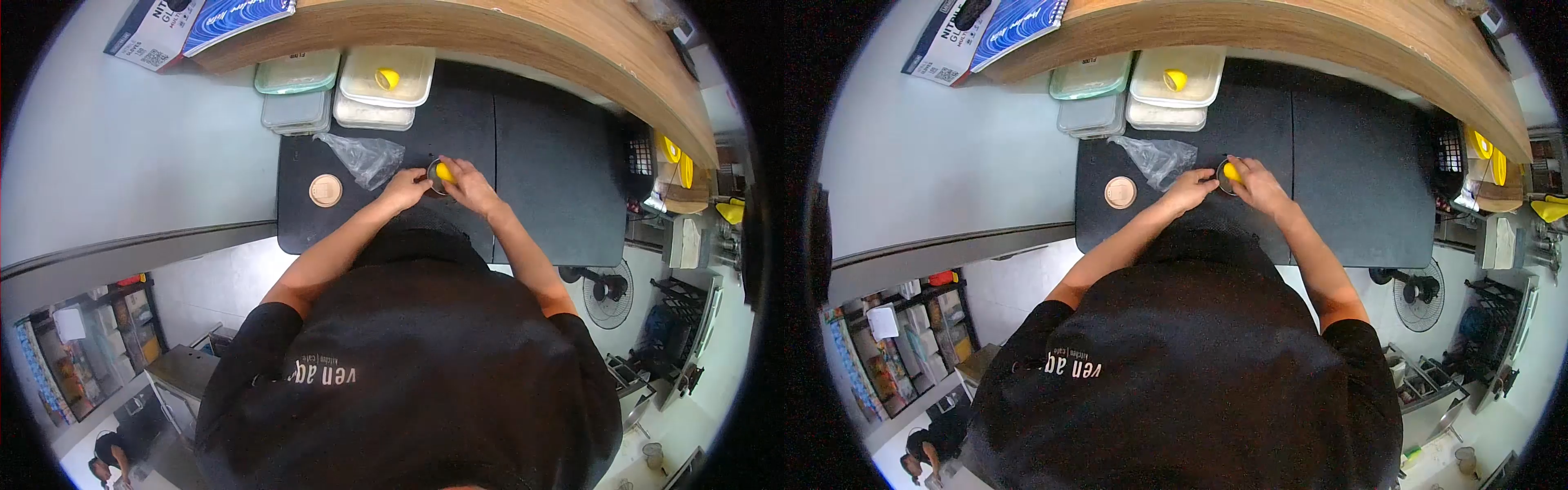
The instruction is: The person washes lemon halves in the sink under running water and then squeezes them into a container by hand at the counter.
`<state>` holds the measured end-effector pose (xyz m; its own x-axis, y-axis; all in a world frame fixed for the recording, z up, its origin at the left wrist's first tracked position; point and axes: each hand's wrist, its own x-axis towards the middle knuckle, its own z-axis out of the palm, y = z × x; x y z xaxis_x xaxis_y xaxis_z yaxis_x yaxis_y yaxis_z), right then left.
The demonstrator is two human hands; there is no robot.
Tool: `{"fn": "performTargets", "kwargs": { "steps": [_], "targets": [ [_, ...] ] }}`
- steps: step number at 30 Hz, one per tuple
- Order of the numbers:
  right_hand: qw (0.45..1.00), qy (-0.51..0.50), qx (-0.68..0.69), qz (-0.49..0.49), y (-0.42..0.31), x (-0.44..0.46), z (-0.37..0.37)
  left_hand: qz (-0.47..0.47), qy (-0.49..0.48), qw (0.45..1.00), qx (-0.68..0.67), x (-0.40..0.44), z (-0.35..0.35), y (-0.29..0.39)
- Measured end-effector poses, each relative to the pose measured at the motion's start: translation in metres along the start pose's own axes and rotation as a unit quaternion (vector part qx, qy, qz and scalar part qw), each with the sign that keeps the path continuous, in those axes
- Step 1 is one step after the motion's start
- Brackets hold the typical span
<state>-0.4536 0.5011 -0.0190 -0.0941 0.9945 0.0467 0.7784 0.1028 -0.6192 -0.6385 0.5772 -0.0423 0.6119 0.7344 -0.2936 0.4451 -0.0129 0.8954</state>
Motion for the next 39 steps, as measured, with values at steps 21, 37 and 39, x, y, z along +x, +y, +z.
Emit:
{"fn": "performTargets", "kwargs": {
  "steps": [21, 37, 39],
  "targets": [
    [0.972, 0.065, -0.215, -0.068, 0.022, 0.007, 0.039, -0.011, -0.106, 0.970, 0.220, -0.002, 0.001, 0.023],
    [0.989, -0.052, -0.141, 0.003, 0.014, 0.002, 0.019, 0.031, -0.132, 0.967, 0.216, -0.011, -0.004, 0.054],
    [0.984, -0.032, -0.176, 0.003, 0.007, 0.002, 0.016, 0.014, -0.127, 0.968, 0.215, -0.004, 0.003, 0.039]
  ]
}}
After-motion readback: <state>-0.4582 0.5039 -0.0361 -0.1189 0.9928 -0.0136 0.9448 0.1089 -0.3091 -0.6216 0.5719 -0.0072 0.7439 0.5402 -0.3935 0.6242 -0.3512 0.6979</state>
